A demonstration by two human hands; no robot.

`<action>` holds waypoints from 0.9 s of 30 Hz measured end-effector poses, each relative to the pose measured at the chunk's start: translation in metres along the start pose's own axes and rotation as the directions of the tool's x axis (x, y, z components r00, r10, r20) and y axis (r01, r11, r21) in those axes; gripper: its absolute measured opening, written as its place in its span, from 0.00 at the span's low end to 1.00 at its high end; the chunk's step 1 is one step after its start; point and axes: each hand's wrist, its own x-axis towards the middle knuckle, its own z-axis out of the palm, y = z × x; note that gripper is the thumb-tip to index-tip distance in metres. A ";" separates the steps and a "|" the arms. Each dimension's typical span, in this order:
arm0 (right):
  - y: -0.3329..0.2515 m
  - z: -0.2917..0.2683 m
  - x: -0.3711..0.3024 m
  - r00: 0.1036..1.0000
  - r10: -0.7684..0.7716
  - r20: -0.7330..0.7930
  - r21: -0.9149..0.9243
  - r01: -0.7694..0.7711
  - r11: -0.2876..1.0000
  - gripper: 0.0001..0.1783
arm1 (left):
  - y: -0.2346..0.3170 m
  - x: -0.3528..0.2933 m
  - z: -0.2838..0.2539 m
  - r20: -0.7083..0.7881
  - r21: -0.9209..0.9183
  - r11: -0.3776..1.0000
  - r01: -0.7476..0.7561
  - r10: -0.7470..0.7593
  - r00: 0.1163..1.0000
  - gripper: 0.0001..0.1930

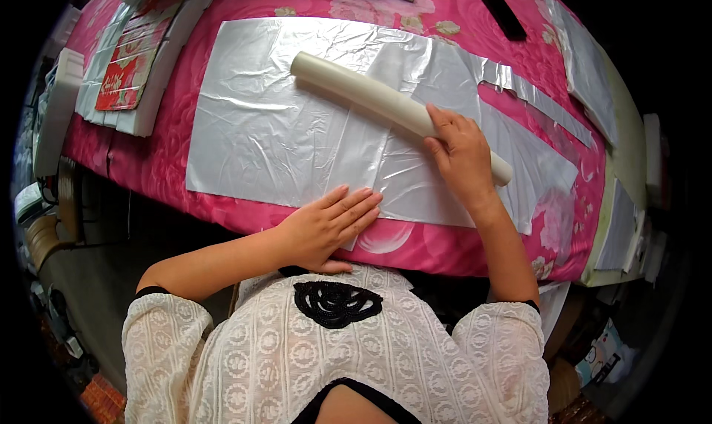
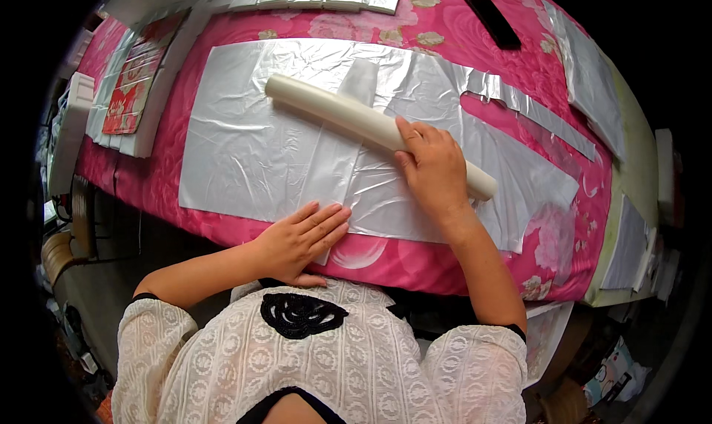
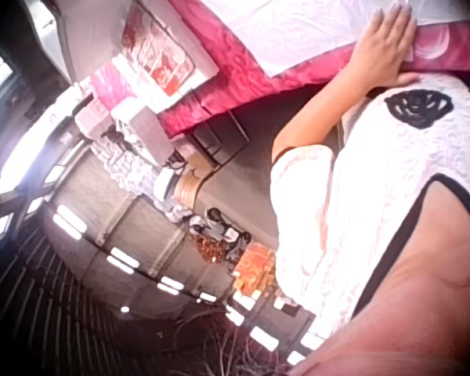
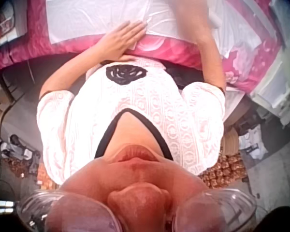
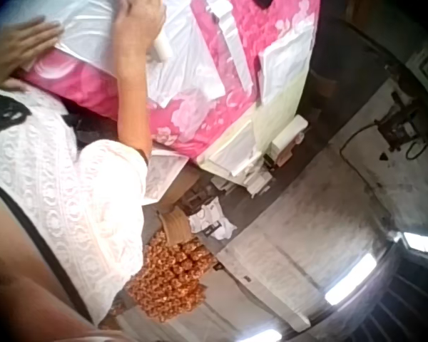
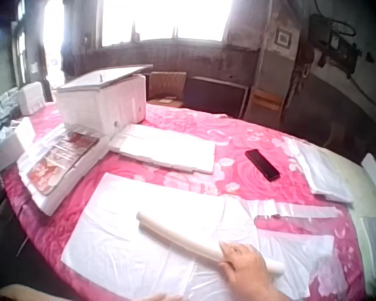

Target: The person wraps small rectangular items in clear plastic film on a pink floral tablecloth. They unroll film, place an item, fold the film around it, and set the wrapped item aside, repeating this process for multiple items.

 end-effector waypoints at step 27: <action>0.010 0.040 0.116 0.943 -0.296 -0.155 -0.104 0.282 0.954 0.24 | 0.007 -0.017 0.016 -0.166 0.152 0.987 -0.060 0.085 0.982 0.26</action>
